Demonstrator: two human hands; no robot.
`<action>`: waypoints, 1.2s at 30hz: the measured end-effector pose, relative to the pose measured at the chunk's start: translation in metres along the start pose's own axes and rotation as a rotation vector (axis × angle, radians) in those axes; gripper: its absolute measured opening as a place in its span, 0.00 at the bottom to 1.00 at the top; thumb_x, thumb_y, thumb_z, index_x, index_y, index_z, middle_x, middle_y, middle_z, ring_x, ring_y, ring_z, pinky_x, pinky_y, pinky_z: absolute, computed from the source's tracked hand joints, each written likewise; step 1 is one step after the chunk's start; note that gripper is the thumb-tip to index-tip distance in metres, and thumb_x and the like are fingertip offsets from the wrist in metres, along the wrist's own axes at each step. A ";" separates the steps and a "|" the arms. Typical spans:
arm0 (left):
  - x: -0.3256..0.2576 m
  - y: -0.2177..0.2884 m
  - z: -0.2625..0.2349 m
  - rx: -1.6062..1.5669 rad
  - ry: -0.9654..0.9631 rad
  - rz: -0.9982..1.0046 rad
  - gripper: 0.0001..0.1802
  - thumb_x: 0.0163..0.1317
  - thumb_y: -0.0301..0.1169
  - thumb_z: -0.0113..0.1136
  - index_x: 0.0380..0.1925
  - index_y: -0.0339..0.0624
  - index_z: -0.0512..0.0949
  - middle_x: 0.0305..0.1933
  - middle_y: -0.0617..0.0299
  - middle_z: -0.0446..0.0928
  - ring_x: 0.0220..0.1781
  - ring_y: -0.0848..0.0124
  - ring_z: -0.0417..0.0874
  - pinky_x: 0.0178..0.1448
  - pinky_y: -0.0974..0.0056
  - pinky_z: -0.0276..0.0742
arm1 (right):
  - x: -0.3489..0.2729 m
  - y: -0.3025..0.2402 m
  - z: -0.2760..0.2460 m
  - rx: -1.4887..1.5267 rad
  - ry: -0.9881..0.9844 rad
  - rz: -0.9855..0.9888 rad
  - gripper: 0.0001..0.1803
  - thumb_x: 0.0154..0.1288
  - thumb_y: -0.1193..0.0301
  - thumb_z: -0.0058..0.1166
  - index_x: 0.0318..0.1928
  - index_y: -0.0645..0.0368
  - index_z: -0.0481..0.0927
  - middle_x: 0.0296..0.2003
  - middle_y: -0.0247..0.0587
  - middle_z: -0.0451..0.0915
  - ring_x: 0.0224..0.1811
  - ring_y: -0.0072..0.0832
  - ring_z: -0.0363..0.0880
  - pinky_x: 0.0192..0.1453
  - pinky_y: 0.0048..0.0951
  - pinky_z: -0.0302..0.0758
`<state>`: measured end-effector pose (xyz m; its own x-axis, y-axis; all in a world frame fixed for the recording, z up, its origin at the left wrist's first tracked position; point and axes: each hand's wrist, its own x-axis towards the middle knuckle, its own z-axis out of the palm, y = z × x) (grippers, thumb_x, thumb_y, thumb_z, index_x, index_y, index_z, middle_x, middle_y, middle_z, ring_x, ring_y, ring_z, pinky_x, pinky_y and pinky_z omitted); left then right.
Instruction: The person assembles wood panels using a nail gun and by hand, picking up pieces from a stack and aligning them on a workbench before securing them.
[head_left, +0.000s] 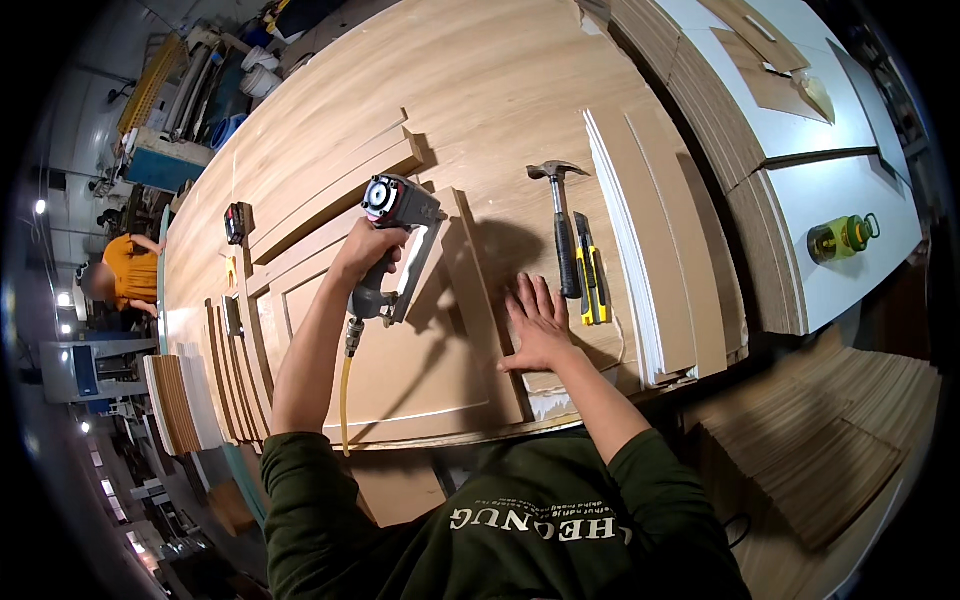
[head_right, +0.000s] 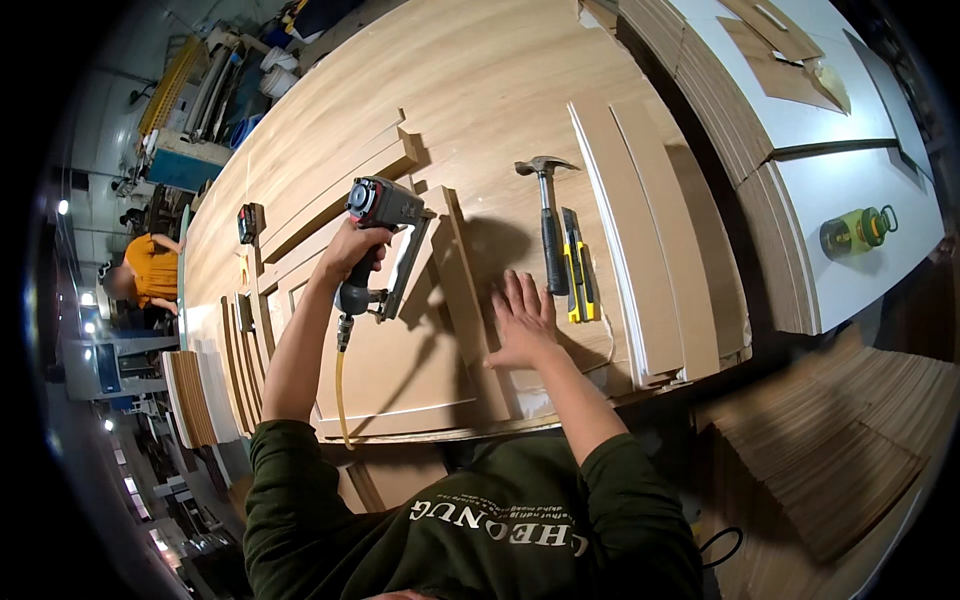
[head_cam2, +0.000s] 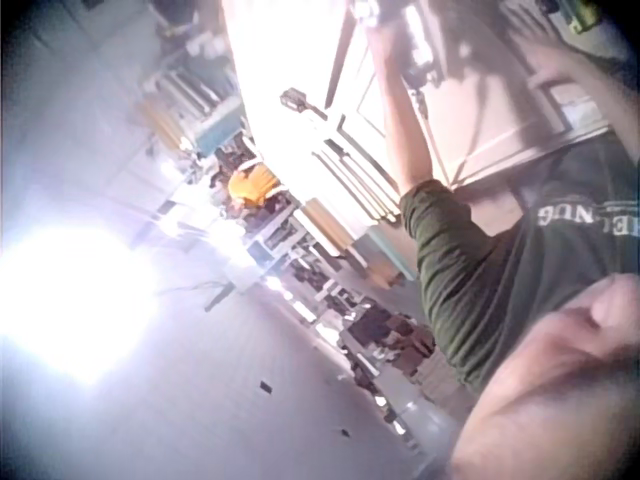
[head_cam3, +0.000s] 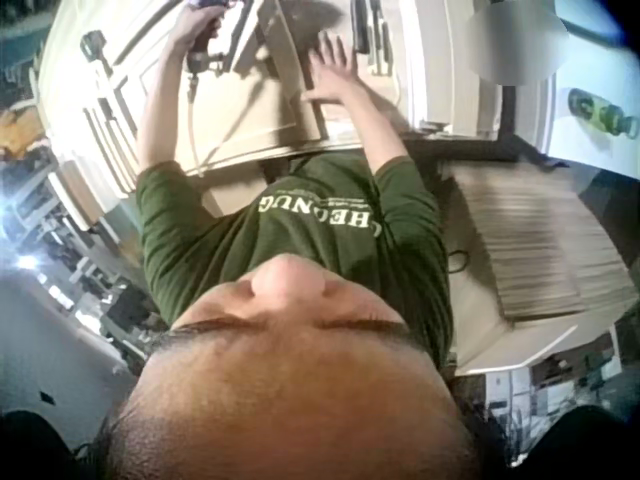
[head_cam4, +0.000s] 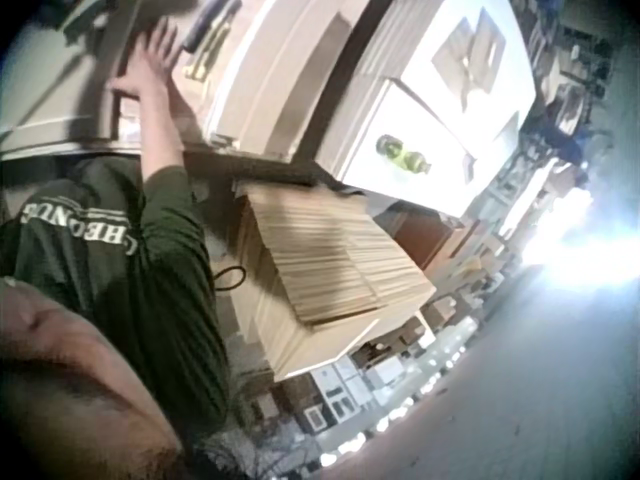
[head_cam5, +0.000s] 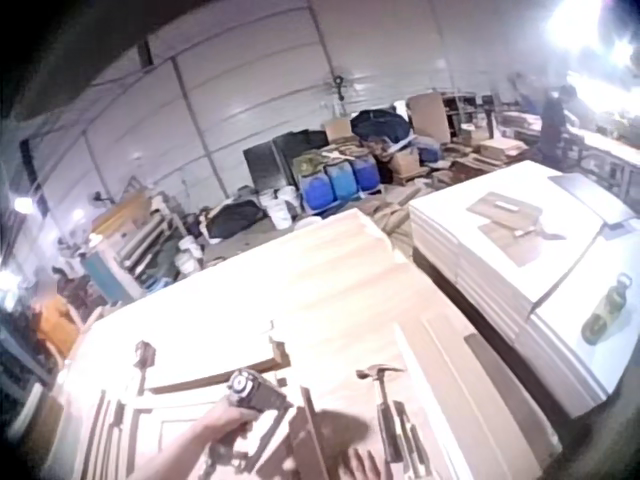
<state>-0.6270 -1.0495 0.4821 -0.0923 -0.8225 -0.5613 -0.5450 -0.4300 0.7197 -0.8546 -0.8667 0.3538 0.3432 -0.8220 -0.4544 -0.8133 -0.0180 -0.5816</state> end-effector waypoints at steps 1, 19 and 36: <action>0.001 0.000 0.001 0.004 0.004 -0.008 0.07 0.53 0.26 0.61 0.31 0.35 0.76 0.21 0.62 0.73 0.20 0.76 0.74 0.20 0.68 0.75 | 0.001 0.000 0.000 0.004 0.010 -0.006 0.70 0.34 0.42 0.70 0.75 0.55 0.47 0.76 0.53 0.26 0.78 0.48 0.19 0.76 0.58 0.28; 0.012 0.001 0.003 0.024 0.004 -0.013 0.08 0.54 0.26 0.61 0.32 0.34 0.75 0.22 0.62 0.73 0.20 0.75 0.75 0.20 0.67 0.76 | 0.001 0.000 -0.005 0.003 0.018 0.001 0.71 0.34 0.44 0.71 0.76 0.52 0.42 0.76 0.51 0.27 0.79 0.48 0.19 0.76 0.57 0.26; -0.047 -0.007 0.005 0.082 -0.021 -0.008 0.09 0.54 0.27 0.62 0.34 0.35 0.78 0.18 0.64 0.73 0.17 0.75 0.74 0.21 0.67 0.75 | 0.005 0.005 0.003 -0.025 -0.017 0.020 0.74 0.32 0.39 0.70 0.77 0.46 0.39 0.76 0.53 0.25 0.78 0.51 0.21 0.75 0.62 0.28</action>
<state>-0.6228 -1.0056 0.5011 -0.1046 -0.8107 -0.5761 -0.6123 -0.4039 0.6796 -0.8554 -0.8695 0.3467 0.3344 -0.8129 -0.4769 -0.8314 -0.0162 -0.5554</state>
